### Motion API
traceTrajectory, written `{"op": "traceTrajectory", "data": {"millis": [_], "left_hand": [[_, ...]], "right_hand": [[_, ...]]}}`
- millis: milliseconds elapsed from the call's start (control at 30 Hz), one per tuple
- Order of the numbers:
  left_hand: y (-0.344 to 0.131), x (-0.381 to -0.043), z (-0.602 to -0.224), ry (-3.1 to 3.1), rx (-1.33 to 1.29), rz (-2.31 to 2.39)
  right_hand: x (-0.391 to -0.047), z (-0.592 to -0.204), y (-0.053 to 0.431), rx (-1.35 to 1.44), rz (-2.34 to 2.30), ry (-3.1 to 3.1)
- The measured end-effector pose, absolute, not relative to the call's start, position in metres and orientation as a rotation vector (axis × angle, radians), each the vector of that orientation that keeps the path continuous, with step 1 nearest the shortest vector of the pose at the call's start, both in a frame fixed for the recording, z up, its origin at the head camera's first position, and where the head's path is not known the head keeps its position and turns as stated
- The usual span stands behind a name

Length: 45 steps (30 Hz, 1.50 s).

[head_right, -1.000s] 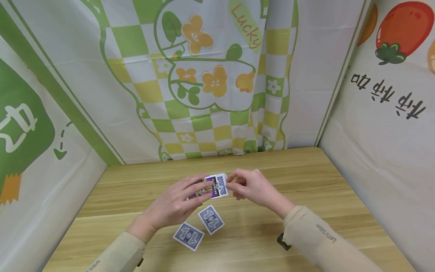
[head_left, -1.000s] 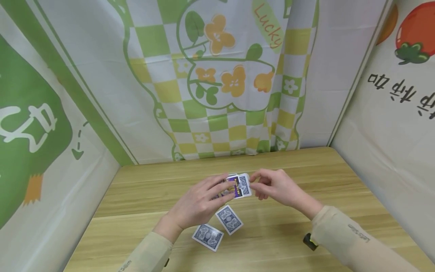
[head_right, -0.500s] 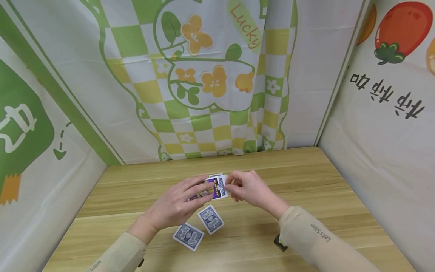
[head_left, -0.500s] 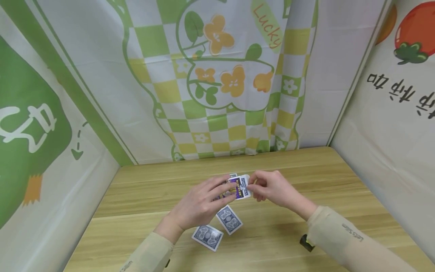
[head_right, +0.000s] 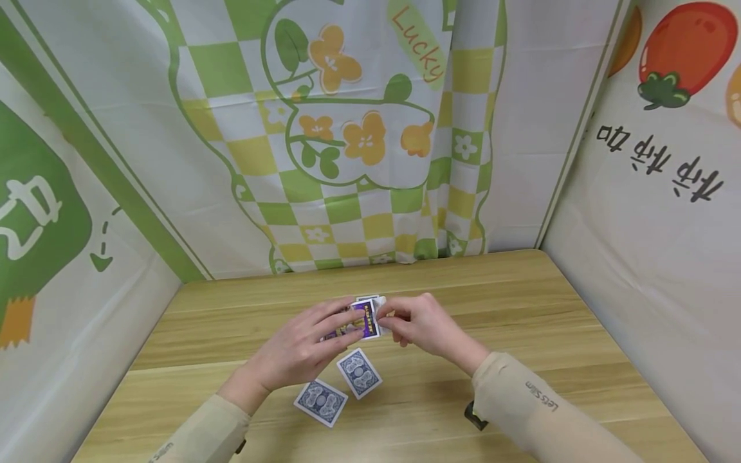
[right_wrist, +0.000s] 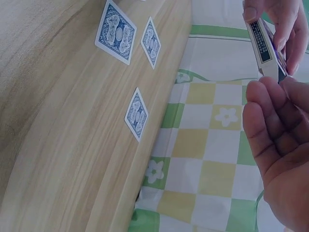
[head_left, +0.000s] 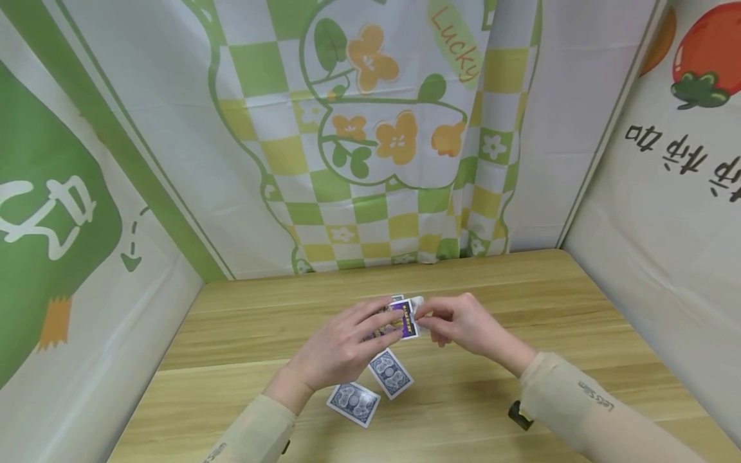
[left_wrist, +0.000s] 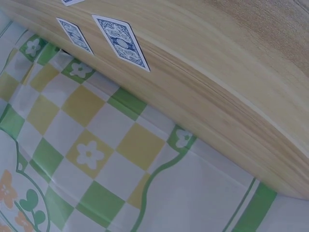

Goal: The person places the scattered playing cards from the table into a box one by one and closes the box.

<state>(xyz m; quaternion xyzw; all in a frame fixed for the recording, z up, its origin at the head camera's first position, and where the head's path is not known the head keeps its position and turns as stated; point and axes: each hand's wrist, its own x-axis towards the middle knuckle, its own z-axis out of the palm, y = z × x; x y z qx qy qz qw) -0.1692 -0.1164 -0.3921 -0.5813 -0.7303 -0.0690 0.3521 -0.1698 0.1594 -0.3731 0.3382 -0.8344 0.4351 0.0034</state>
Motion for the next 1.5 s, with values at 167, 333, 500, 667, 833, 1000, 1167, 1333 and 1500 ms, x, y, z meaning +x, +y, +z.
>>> {"op": "traceTrajectory", "data": {"millis": [167,333,500,667,833,1000,1167,1333,1500], "left_hand": [[-0.118,-0.17,-0.391,-1.897,-1.502,-0.175],[-0.12,-0.17,-0.39,-1.902,-1.493,-0.176],[-0.121,-0.17,-0.391,-1.916,-1.49,-0.182],[-0.122,-0.17,-0.392,-1.92,-1.466,-0.181],[-0.121,-0.17,-0.394,-1.876,-1.391,-0.24],[-0.113,-0.168,-0.394,-1.836,-1.297,-0.282],[-0.101,-0.165,-0.396,-1.82,-1.226,-0.3],[-0.091,-0.164,-0.399,-1.81,-1.189,-0.314],[-0.086,-0.163,-0.401,-1.815,-1.177,-0.333]], "right_hand": [[-0.17,-0.374,0.164,1.04,1.459,-2.602],[-0.17,-0.375,0.168,1.012,1.503,-2.609],[-0.171,-0.378,0.171,0.978,1.488,-2.628],[-0.172,-0.38,0.172,0.852,1.52,-2.682],[-0.172,-0.381,0.174,0.774,1.611,-2.734],[-0.171,-0.382,0.171,0.77,1.8,-2.742],[-0.17,-0.386,0.163,0.748,2.004,-2.696],[-0.168,-0.387,0.158,0.664,2.162,-2.58],[-0.166,-0.386,0.156,0.62,2.262,-2.442]]}}
